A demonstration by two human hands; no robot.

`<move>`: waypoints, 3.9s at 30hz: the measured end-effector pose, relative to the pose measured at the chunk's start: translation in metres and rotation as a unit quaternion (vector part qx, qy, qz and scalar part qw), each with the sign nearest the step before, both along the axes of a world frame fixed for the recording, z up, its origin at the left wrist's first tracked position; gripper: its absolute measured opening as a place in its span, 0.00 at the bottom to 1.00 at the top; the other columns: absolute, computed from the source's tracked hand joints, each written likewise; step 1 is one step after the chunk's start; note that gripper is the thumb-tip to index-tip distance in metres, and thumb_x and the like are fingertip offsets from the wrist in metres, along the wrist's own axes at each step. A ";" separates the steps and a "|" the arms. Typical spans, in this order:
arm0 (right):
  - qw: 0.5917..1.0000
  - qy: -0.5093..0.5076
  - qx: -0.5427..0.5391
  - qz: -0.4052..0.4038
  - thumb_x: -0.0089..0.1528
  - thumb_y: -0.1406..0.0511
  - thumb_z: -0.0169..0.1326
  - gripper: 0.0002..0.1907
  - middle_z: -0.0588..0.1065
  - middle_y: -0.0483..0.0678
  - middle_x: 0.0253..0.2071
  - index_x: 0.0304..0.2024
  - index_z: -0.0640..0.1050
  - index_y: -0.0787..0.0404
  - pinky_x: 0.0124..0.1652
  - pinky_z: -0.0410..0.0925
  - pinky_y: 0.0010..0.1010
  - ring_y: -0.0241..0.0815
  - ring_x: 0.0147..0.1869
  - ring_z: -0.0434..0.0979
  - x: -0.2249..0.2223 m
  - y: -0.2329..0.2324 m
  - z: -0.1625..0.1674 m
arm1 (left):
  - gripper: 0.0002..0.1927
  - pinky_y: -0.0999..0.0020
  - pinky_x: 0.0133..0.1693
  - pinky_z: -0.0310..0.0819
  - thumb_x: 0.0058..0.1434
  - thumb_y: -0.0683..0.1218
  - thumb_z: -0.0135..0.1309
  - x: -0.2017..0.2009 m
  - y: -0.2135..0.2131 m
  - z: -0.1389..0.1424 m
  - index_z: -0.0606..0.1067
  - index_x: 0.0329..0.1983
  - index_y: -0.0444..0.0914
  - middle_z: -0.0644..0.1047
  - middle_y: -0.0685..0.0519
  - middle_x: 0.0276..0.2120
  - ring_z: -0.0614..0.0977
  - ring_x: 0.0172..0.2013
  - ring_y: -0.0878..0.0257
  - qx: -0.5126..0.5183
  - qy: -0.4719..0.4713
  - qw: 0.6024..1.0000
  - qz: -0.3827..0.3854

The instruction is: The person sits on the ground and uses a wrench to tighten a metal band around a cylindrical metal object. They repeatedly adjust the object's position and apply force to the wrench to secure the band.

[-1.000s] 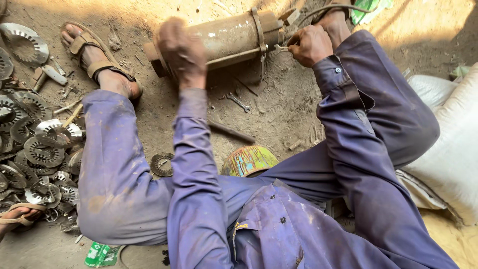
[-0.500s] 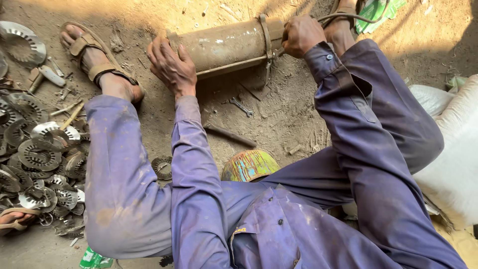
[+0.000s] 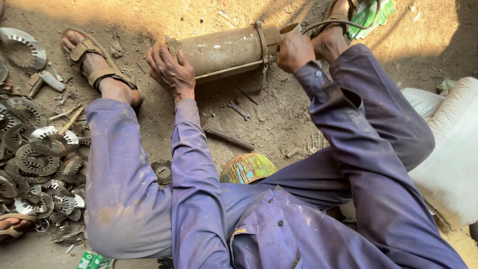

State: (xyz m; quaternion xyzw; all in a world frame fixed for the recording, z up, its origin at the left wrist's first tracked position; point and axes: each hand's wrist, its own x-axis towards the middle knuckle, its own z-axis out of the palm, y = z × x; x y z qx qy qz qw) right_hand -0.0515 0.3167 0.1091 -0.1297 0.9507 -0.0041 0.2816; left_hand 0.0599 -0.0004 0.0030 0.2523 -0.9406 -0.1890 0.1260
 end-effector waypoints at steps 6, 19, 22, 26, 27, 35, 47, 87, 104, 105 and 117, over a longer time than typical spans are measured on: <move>0.995 0.064 -0.023 -0.067 0.71 0.64 0.51 0.14 0.77 0.52 0.24 0.32 0.81 0.62 0.19 0.67 0.32 0.41 0.21 0.73 0.064 0.011 -0.006 | 0.22 0.40 0.57 0.68 0.71 0.57 0.51 -0.004 0.000 0.001 0.73 0.60 0.40 0.73 0.45 0.62 0.69 0.65 0.46 0.014 -0.002 1.000 0.006; 0.953 -0.193 0.074 -0.223 0.65 0.63 0.51 0.14 0.80 0.63 0.41 0.45 0.83 0.65 0.47 0.75 0.45 0.58 0.45 0.82 0.123 0.007 -0.044 | 0.22 0.38 0.58 0.68 0.70 0.57 0.52 -0.003 0.000 -0.001 0.73 0.58 0.39 0.73 0.44 0.62 0.70 0.65 0.44 0.011 0.009 1.000 0.006; 0.953 -0.191 0.087 -0.218 0.65 0.63 0.51 0.15 0.80 0.66 0.43 0.46 0.82 0.67 0.49 0.74 0.46 0.61 0.49 0.82 0.116 0.006 -0.045 | 0.22 0.38 0.59 0.68 0.71 0.57 0.52 -0.002 -0.001 -0.002 0.73 0.59 0.38 0.73 0.44 0.62 0.70 0.65 0.44 0.004 0.017 1.000 0.003; 0.970 -0.156 0.005 -0.188 0.68 0.62 0.52 0.16 0.79 0.68 0.45 0.48 0.81 0.69 0.50 0.75 0.47 0.65 0.50 0.81 0.112 0.001 -0.047 | 0.20 0.38 0.59 0.69 0.71 0.56 0.52 0.000 -0.001 -0.007 0.73 0.58 0.38 0.73 0.45 0.63 0.69 0.66 0.45 0.019 0.019 1.000 0.002; 0.962 -0.155 -0.025 -0.225 0.67 0.63 0.51 0.15 0.79 0.65 0.47 0.50 0.81 0.65 0.49 0.76 0.46 0.62 0.49 0.83 0.112 -0.001 -0.048 | 0.20 0.38 0.59 0.69 0.71 0.56 0.52 0.000 0.000 -0.008 0.73 0.58 0.38 0.73 0.45 0.63 0.69 0.66 0.45 0.022 0.022 1.000 0.001; 0.960 -0.032 -0.196 -0.197 0.67 0.62 0.60 0.21 0.75 0.66 0.55 0.57 0.75 0.70 0.52 0.69 0.46 0.60 0.58 0.76 0.098 -0.010 -0.069 | 0.21 0.39 0.58 0.70 0.70 0.55 0.53 0.007 0.000 -0.015 0.72 0.58 0.39 0.72 0.46 0.63 0.68 0.67 0.45 0.013 0.019 1.000 -0.004; 0.988 -0.113 -0.020 -0.099 0.67 0.56 0.59 0.16 0.83 0.48 0.40 0.53 0.83 0.54 0.40 0.75 0.36 0.38 0.34 0.81 0.066 0.055 -0.013 | 0.21 0.39 0.57 0.70 0.69 0.55 0.54 -0.001 0.000 -0.012 0.73 0.58 0.39 0.73 0.44 0.61 0.70 0.65 0.46 0.011 0.028 1.000 0.003; 0.989 -0.006 0.144 0.029 0.64 0.67 0.50 0.12 0.79 0.55 0.26 0.30 0.83 0.63 0.30 0.74 0.43 0.51 0.27 0.81 -0.023 0.001 0.001 | 0.22 0.38 0.59 0.69 0.69 0.54 0.55 -0.004 -0.002 -0.006 0.74 0.60 0.36 0.73 0.43 0.63 0.69 0.66 0.44 0.027 0.024 0.999 0.000; 0.985 0.055 0.114 0.119 0.65 0.65 0.50 0.15 0.77 0.54 0.26 0.25 0.81 0.60 0.32 0.72 0.43 0.50 0.29 0.78 -0.024 -0.032 0.008 | 0.21 0.39 0.58 0.68 0.67 0.55 0.54 -0.006 -0.001 -0.006 0.75 0.56 0.38 0.73 0.45 0.61 0.70 0.65 0.46 0.043 0.023 0.999 0.019; 0.984 0.014 0.157 0.077 0.64 0.65 0.50 0.14 0.77 0.53 0.25 0.26 0.80 0.60 0.28 0.71 0.40 0.46 0.28 0.78 -0.011 -0.030 0.006 | 0.21 0.40 0.57 0.69 0.67 0.54 0.54 -0.004 0.000 -0.007 0.75 0.56 0.37 0.74 0.45 0.61 0.70 0.66 0.46 0.058 0.017 0.998 0.019; 0.972 -0.011 -0.003 -0.235 0.70 0.67 0.35 0.09 0.71 0.53 0.23 0.41 0.66 0.66 0.21 0.68 0.37 0.43 0.22 0.69 0.127 -0.019 -0.054 | 0.22 0.39 0.58 0.68 0.69 0.57 0.53 -0.008 -0.003 -0.012 0.73 0.58 0.39 0.73 0.45 0.61 0.69 0.65 0.46 0.026 0.009 1.000 0.009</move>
